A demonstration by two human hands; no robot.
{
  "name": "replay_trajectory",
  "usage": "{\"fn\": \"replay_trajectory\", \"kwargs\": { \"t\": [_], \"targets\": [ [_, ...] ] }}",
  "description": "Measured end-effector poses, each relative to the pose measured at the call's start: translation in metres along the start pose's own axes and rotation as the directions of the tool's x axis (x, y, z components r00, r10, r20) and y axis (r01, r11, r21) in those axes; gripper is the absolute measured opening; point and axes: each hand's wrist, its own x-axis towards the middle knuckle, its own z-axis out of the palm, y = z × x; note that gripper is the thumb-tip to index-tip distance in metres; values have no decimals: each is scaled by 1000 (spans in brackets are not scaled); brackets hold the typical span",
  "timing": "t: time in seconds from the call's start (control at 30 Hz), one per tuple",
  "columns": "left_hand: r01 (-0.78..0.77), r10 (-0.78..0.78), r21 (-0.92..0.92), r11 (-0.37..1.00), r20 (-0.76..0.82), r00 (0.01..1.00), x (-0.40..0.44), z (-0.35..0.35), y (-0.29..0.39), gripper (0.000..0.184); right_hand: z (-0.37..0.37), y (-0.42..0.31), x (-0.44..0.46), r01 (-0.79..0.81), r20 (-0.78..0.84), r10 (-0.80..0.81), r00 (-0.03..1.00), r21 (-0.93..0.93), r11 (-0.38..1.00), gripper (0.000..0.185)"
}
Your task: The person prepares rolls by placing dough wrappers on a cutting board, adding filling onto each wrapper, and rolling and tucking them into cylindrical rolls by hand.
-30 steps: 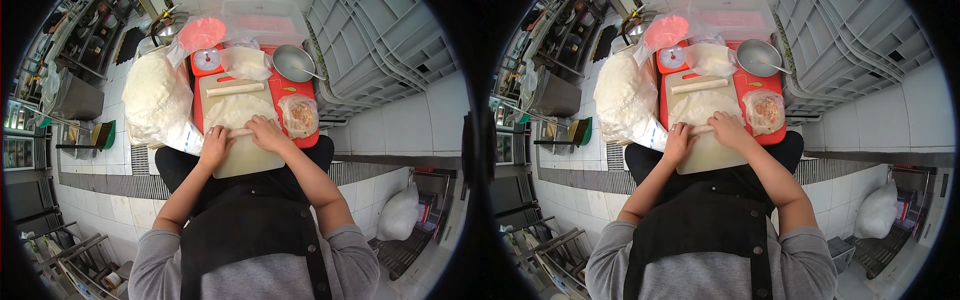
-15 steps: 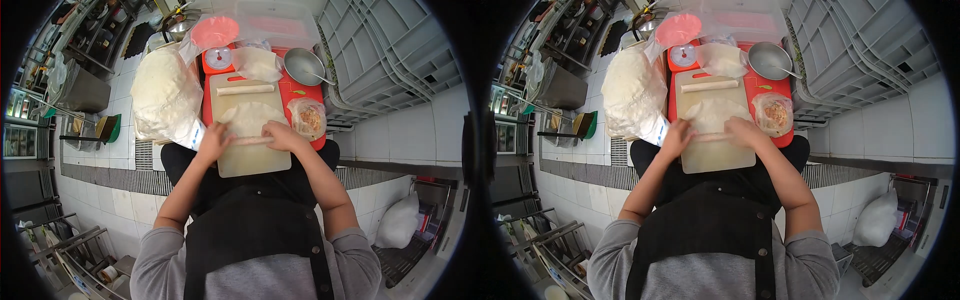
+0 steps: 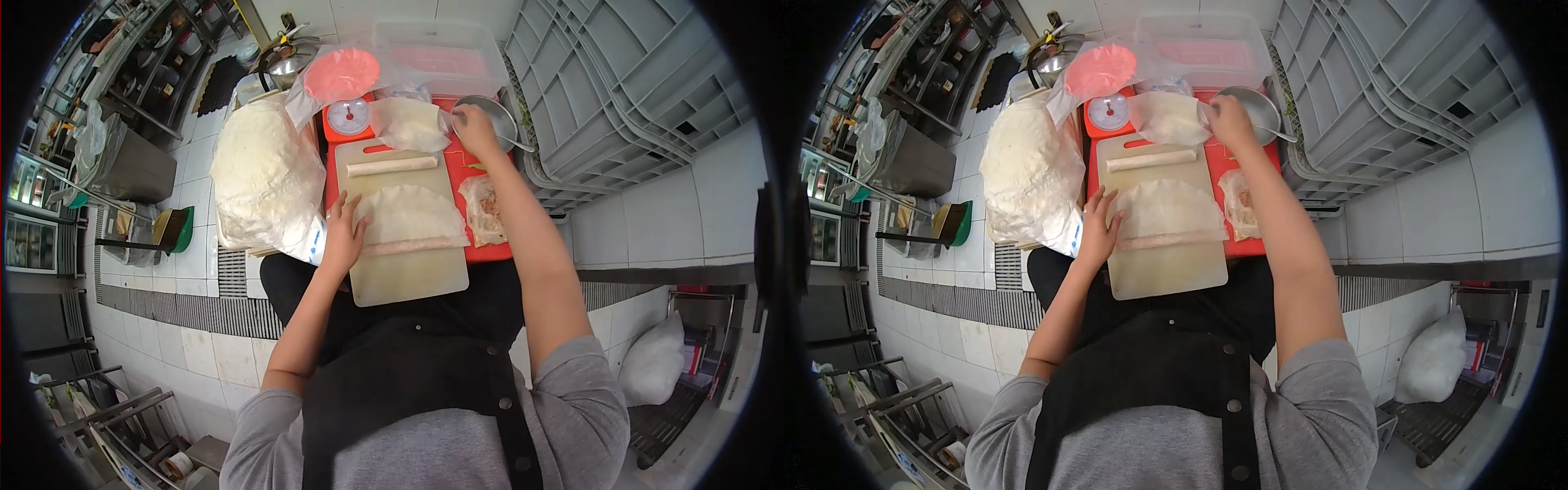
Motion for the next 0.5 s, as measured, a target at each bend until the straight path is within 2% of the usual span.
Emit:
{"fn": "replay_trajectory", "kwargs": {
  "t": [0.03,0.07,0.1,0.17,0.23,0.4,0.47,0.5],
  "targets": [
    [40,-41,-85,996,-4,999,-4,-4,4,51,5,21,12,-31,-24,27,999,-144,989,37],
    [42,-42,-83,996,-10,999,-8,-7,9,51,10,33,18,-62,-53,49,997,-283,957,41],
    [2,2,-125,992,32,999,-11,-9,16,50,12,34,16,-56,-54,42,998,-282,958,41],
    [-42,53,-165,985,65,996,-16,-12,26,50,16,34,4,-32,134,103,986,-450,893,52],
    [-47,75,-246,968,102,992,-20,-13,32,48,15,41,0,-6,162,91,983,-462,887,52],
    [-12,34,-249,968,82,996,-21,-15,25,42,-10,33,10,13,287,146,947,-487,873,51],
    [-58,64,-203,977,25,998,-16,-13,19,39,-17,56,22,-208,219,231,948,-120,971,52],
    [-57,63,-204,977,23,998,-13,-11,17,39,-22,55,22,-207,221,230,948,-121,971,52]
  ]
}}
